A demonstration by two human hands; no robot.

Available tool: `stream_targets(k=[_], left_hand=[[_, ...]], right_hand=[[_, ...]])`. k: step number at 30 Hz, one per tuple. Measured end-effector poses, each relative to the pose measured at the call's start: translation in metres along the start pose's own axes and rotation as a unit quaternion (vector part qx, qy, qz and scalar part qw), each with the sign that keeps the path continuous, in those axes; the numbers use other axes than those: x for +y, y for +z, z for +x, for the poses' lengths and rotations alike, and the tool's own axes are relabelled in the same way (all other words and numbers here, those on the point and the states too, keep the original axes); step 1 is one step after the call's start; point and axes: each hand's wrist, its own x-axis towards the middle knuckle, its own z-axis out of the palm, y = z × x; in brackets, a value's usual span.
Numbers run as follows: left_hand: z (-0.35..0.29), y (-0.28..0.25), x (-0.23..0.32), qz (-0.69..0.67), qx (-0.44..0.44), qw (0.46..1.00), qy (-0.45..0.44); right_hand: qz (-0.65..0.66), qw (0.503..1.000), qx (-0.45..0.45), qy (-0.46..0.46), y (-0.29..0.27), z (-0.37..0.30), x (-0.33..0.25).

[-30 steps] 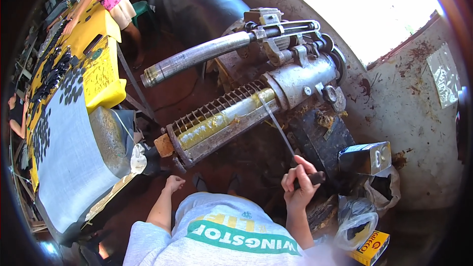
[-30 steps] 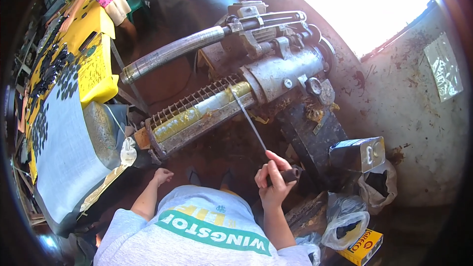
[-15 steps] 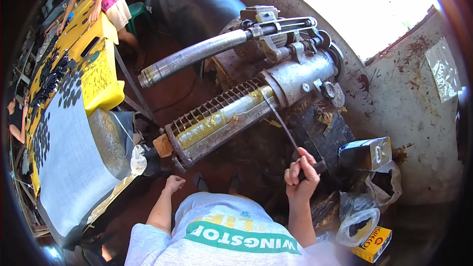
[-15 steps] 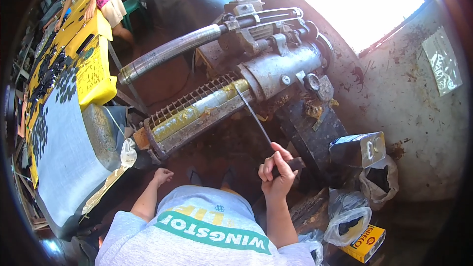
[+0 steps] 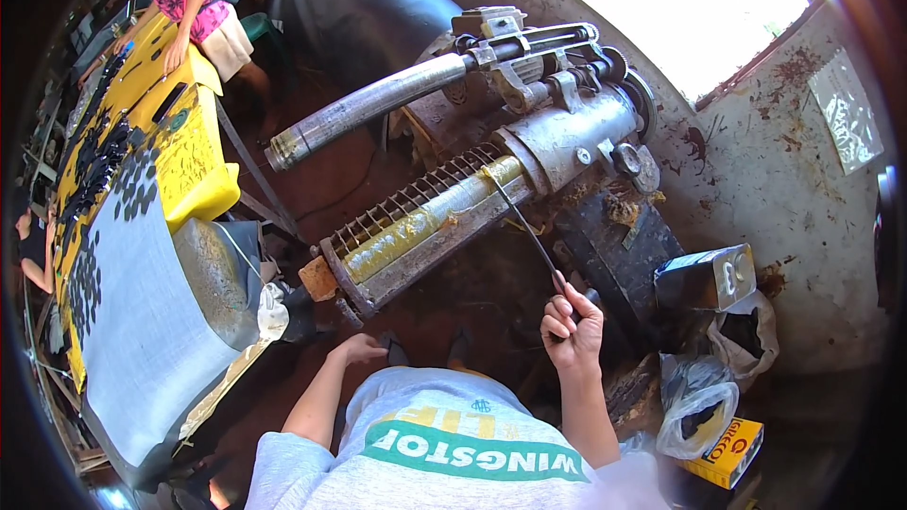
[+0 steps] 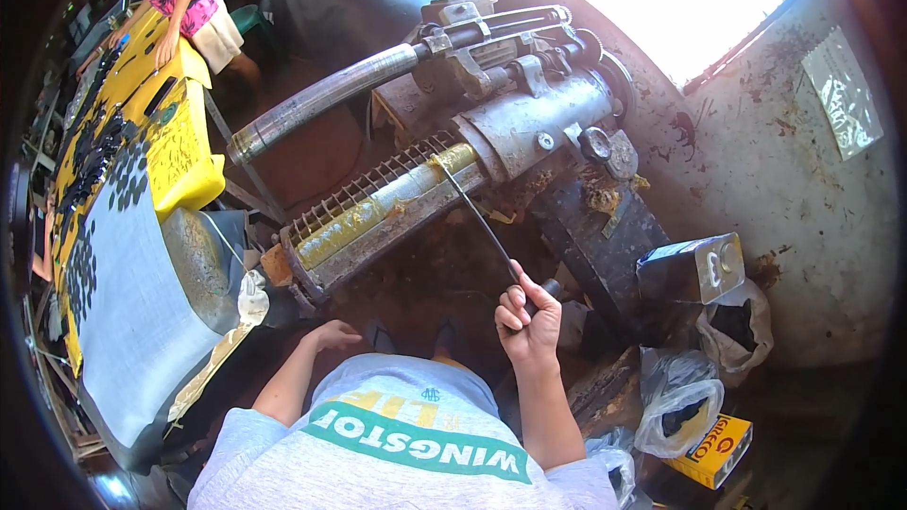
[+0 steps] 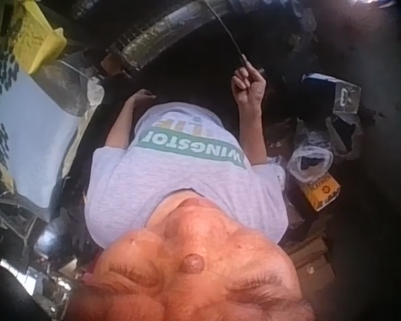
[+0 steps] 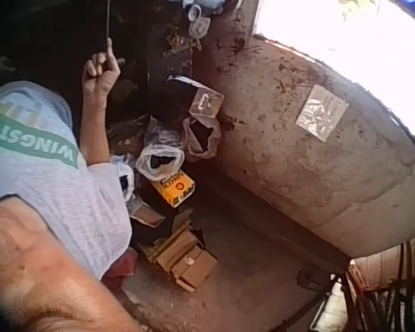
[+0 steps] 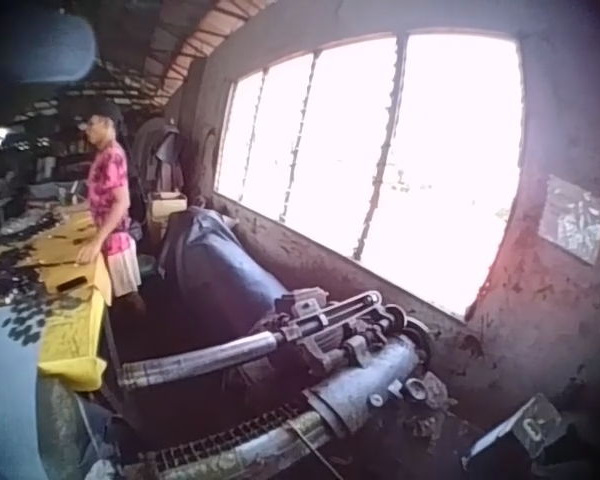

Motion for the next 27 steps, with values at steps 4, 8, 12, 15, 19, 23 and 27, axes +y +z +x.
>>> stream_targets(k=[4, 8, 12, 15, 19, 23, 27], left_hand=[[-0.067, 0.01, 0.149, 0.085, -0.04, 0.901, 0.424], [-0.154, 0.016, 0.292, 0.101, 0.225, 0.659, 0.71], [-0.137, 0.013, 0.342, 0.177, 0.363, 0.6, 0.69], [-0.118, 0.014, 0.348, 0.204, 0.364, 0.603, 0.68], [-0.113, 0.007, 0.352, 0.193, 0.34, 0.605, 0.694], [-0.108, 0.004, 0.351, 0.231, 0.314, 0.61, 0.69], [-0.114, -0.001, 0.359, 0.271, 0.318, 0.606, 0.677]], right_hand=[[-0.05, 0.998, -0.003, -0.035, 0.015, -0.009, 0.001], [-0.115, 0.992, -0.051, -0.027, 0.022, -0.02, -0.007], [-0.137, 0.98, -0.141, -0.015, 0.025, -0.028, -0.02], [-0.144, 0.98, -0.138, -0.012, 0.026, -0.034, -0.023], [-0.264, 0.937, -0.124, -0.19, 0.017, -0.035, -0.029], [-0.645, 0.505, -0.098, -0.566, 0.018, -0.046, -0.05], [-0.744, 0.447, -0.186, -0.46, 0.02, -0.053, -0.05]])
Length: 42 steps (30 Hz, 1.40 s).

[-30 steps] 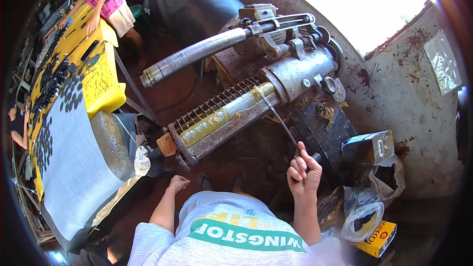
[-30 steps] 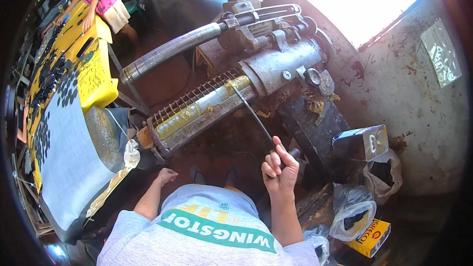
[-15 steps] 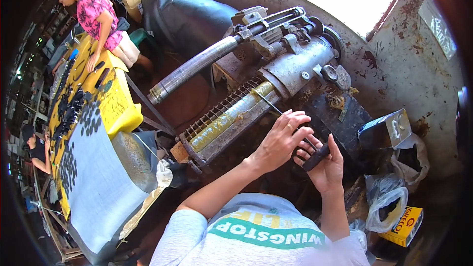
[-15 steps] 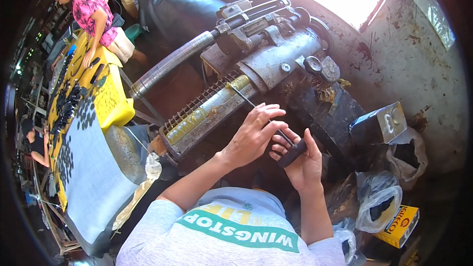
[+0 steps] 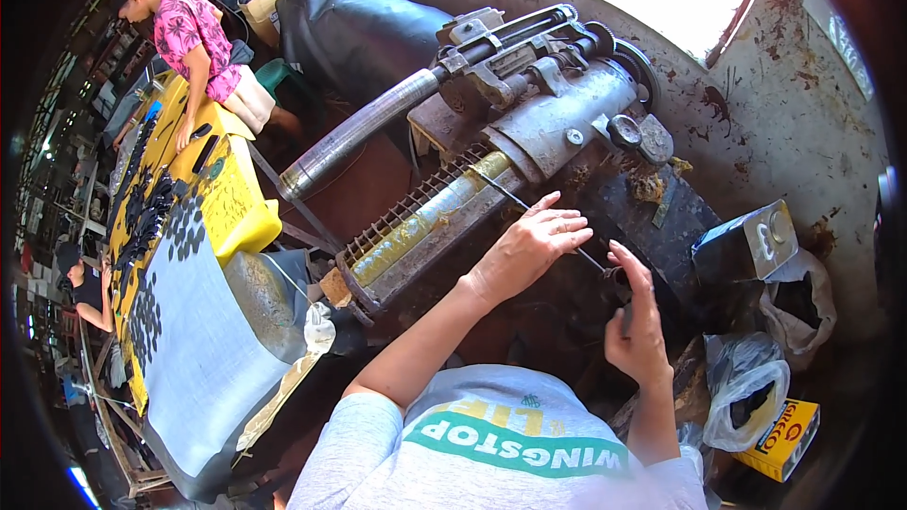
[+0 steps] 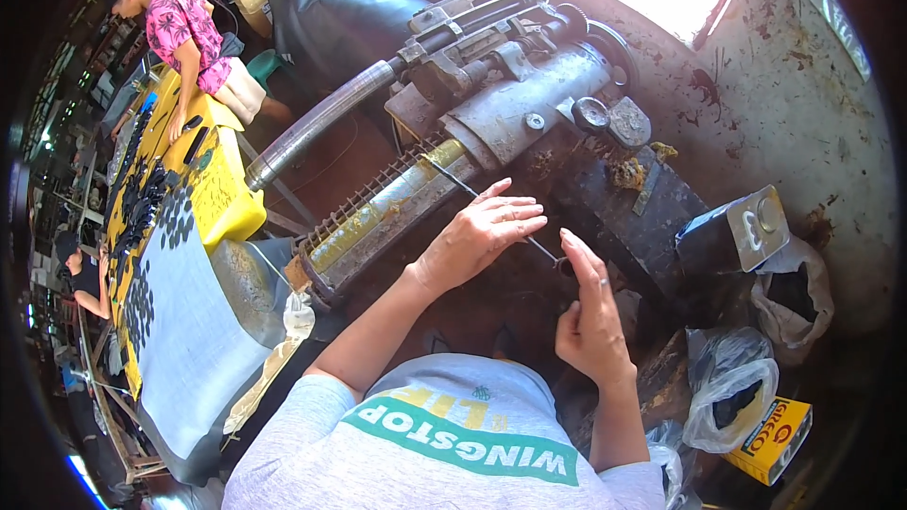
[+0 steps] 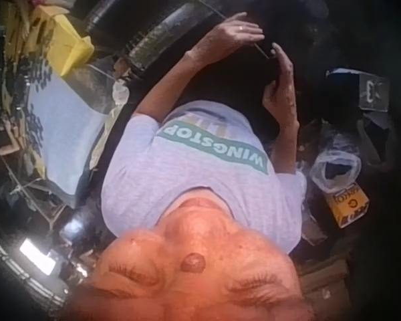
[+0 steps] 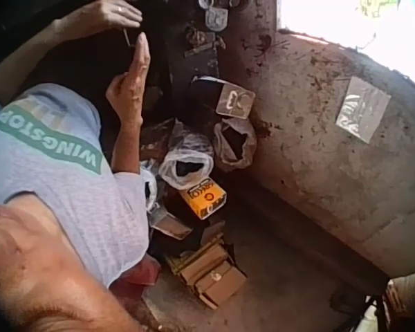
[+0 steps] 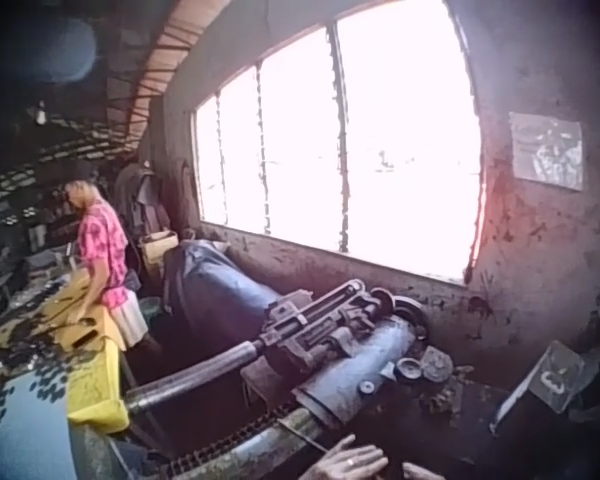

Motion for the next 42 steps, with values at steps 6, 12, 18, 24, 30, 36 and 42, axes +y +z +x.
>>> stream_targets(k=[6, 12, 18, 24, 30, 36, 42], left_hand=[[0.001, -0.002, 0.006, 0.012, -0.008, 1.0, 0.021], [-0.002, -0.001, 0.008, -0.112, 0.123, 0.985, -0.055], [0.009, -0.004, -0.002, -0.102, 0.106, 0.989, 0.012], [0.021, -0.008, -0.003, -0.082, 0.07, 0.994, -0.005], [0.028, -0.016, -0.002, -0.139, -0.042, 0.988, -0.056], [0.025, -0.011, -0.006, -0.101, -0.07, 0.992, -0.042], [0.025, -0.009, -0.006, -0.1, -0.094, 0.99, -0.041]], right_hand=[[0.263, 0.947, 0.037, 0.182, 0.006, -0.003, 0.011], [0.481, 0.813, 0.07, 0.322, -0.011, 0.004, 0.004], [0.068, 0.968, 0.217, 0.108, -0.002, -0.013, 0.01], [-0.213, 0.964, 0.118, -0.104, -0.003, -0.007, 0.017], [-0.194, 0.976, 0.095, -0.031, 0.006, -0.009, 0.033], [-0.299, 0.951, 0.016, -0.08, -0.001, 0.004, 0.02], [-0.314, 0.944, -0.038, -0.099, -0.005, 0.004, 0.031]])
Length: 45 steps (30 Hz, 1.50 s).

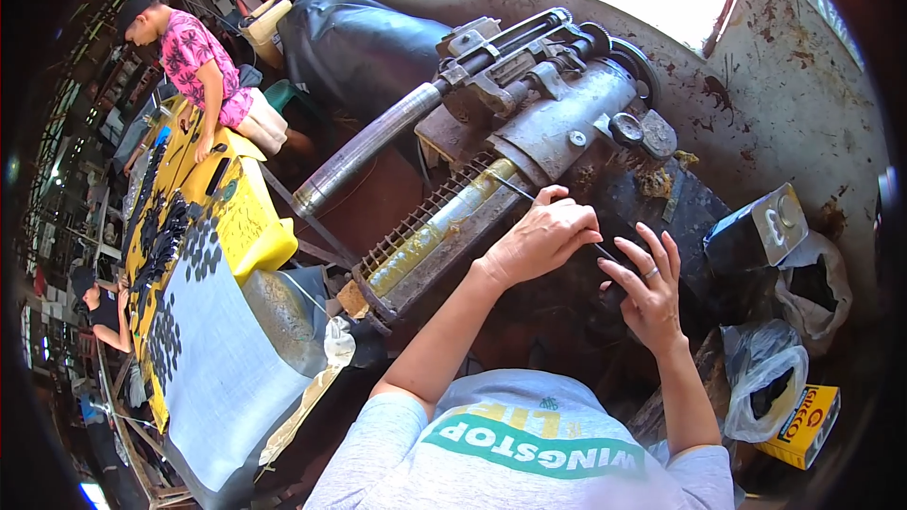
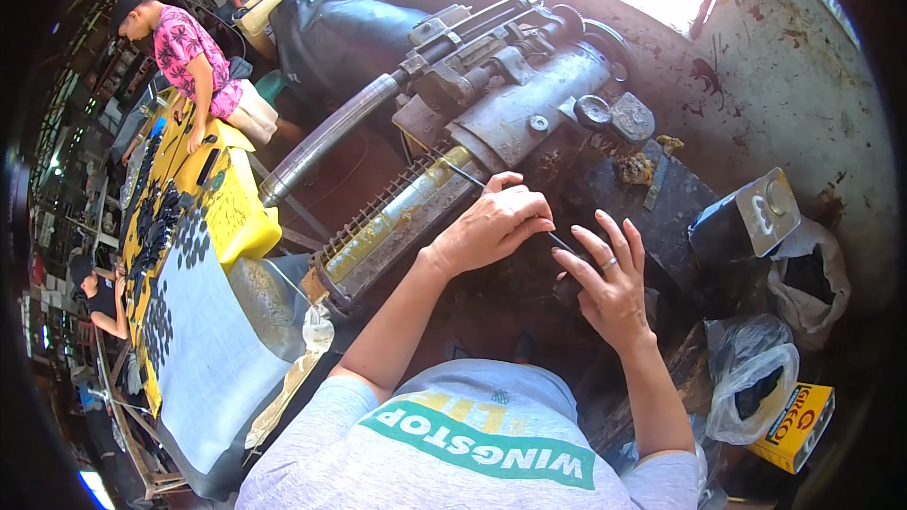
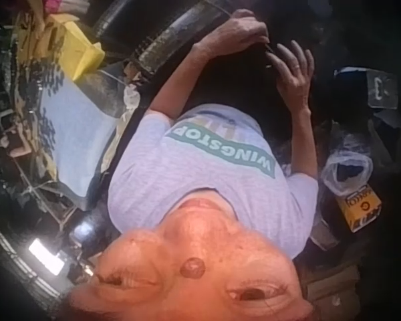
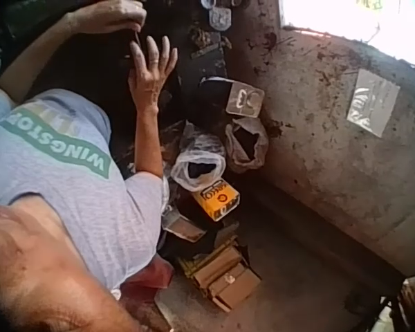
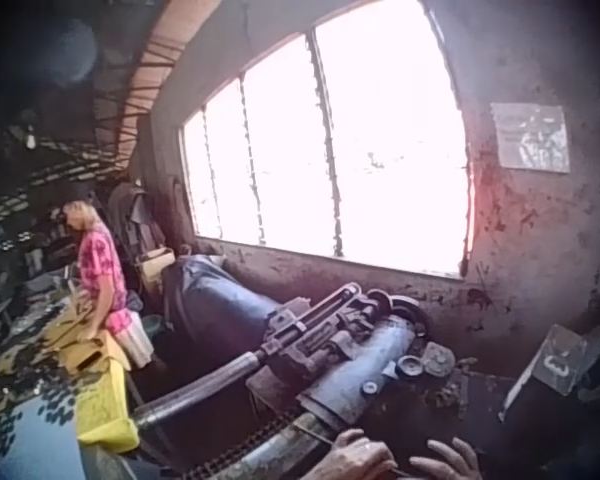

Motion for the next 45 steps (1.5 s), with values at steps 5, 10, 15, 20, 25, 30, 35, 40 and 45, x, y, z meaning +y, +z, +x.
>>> stream_targets(k=[5, 10, 15, 20, 25, 30, 35, 40, 45], left_hand=[[-0.009, 0.011, 0.006, 0.042, 0.072, 0.995, 0.059], [-0.012, 0.007, 0.012, -0.015, 0.114, 0.991, 0.065], [-0.013, 0.015, 0.0, -0.043, 0.127, 0.989, 0.054], [0.006, 0.009, 0.003, -0.028, 0.15, 0.985, 0.081], [0.016, 0.011, -0.001, 0.039, 0.163, 0.984, 0.064], [0.024, 0.008, 0.001, 0.028, 0.053, 0.998, 0.021], [0.022, 0.007, 0.002, 0.024, 0.008, 0.999, -0.025], [0.012, 0.01, 0.01, 0.0, 0.071, 0.997, -0.006], [0.005, 0.008, 0.008, -0.037, 0.114, 0.993, 0.018]], right_hand=[[0.424, 0.887, 0.021, 0.18, 0.012, -0.004, -0.018], [0.761, 0.531, 0.002, 0.373, 0.011, -0.002, -0.013], [0.748, 0.506, 0.01, 0.429, -0.002, 0.004, -0.015], [0.308, 0.89, 0.137, 0.306, -0.01, -0.018, -0.006], [0.161, 0.962, 0.207, 0.072, -0.021, -0.012, -0.012], [0.061, 0.99, 0.097, 0.076, -0.013, -0.012, -0.004], [-0.015, 0.996, 0.082, 0.0, -0.012, -0.002, 0.002], [0.332, 0.922, 0.076, 0.186, 0.004, -0.005, -0.001], [0.656, 0.657, 0.107, 0.356, 0.0, 0.002, -0.004]])
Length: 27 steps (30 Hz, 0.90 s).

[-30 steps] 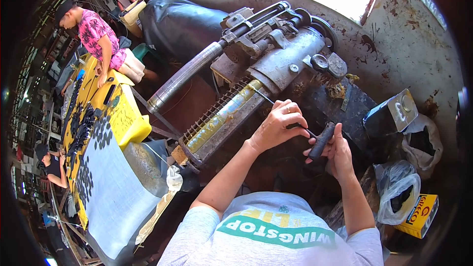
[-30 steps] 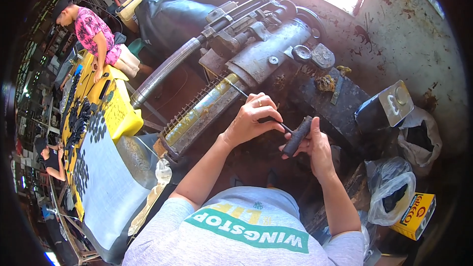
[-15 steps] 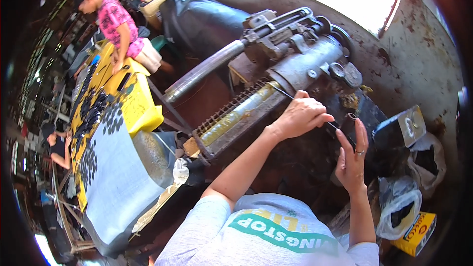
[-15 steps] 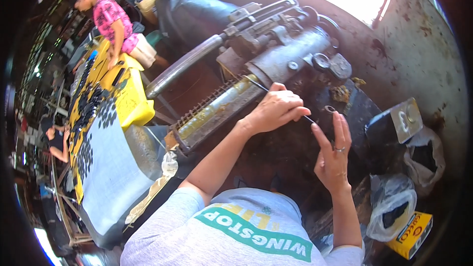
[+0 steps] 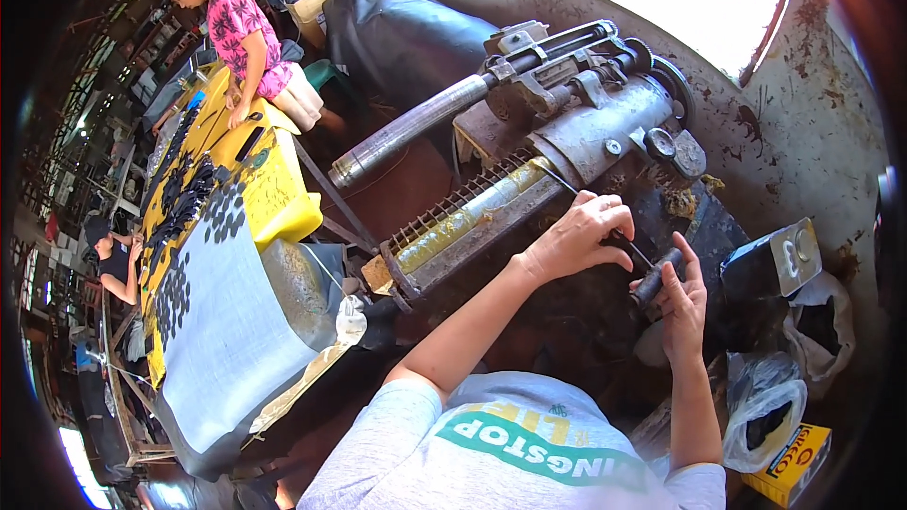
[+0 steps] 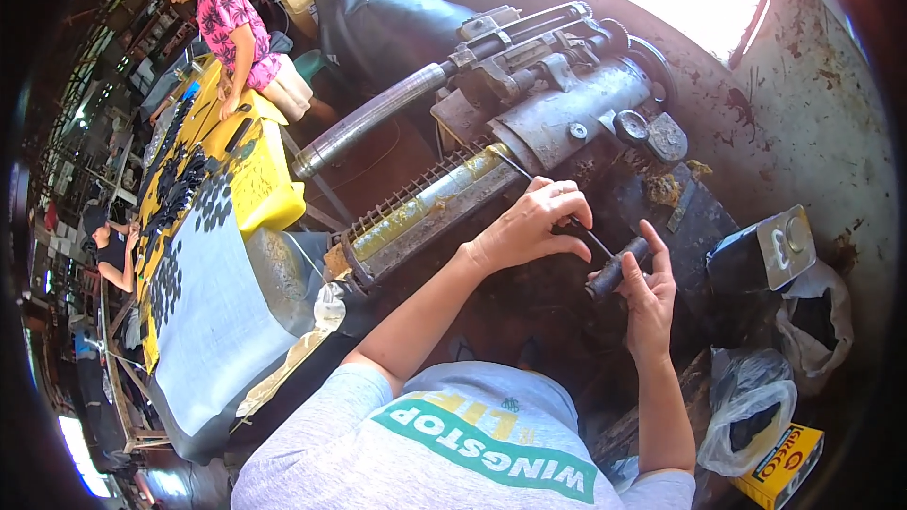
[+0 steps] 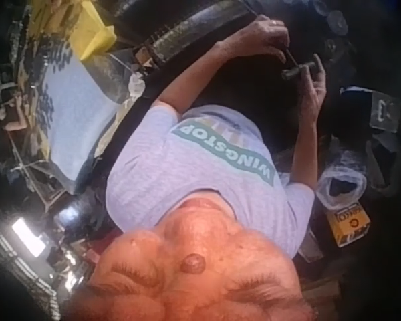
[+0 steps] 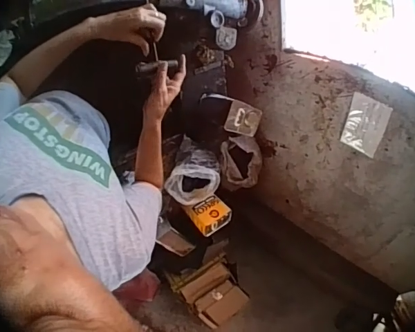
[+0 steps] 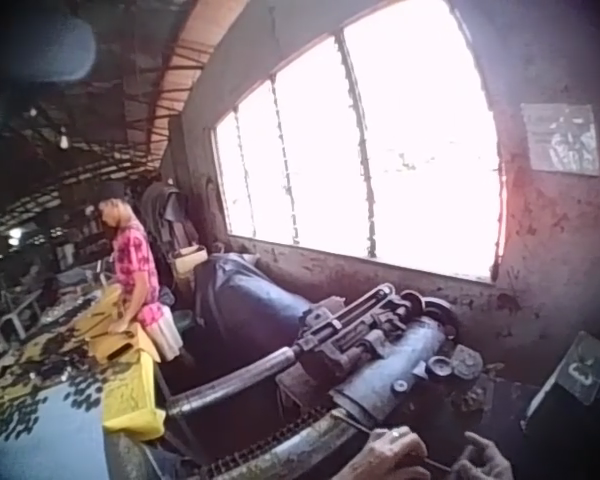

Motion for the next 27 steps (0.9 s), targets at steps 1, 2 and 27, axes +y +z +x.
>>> stream_targets(k=[1, 2, 27], left_hand=[[0.0, 0.0, -0.002, -0.002, -0.001, 1.0, 0.001], [0.001, -0.001, -0.004, -0.03, -0.008, 1.0, -0.002], [0.012, 0.008, -0.006, 0.032, 0.038, 0.998, -0.041]], right_hand=[[0.034, 0.999, -0.014, 0.029, -0.003, 0.0, 0.001], [0.024, 0.999, -0.008, 0.02, -0.002, 0.001, 0.001], [-0.061, 0.996, -0.028, -0.052, -0.002, 0.003, 0.004]])
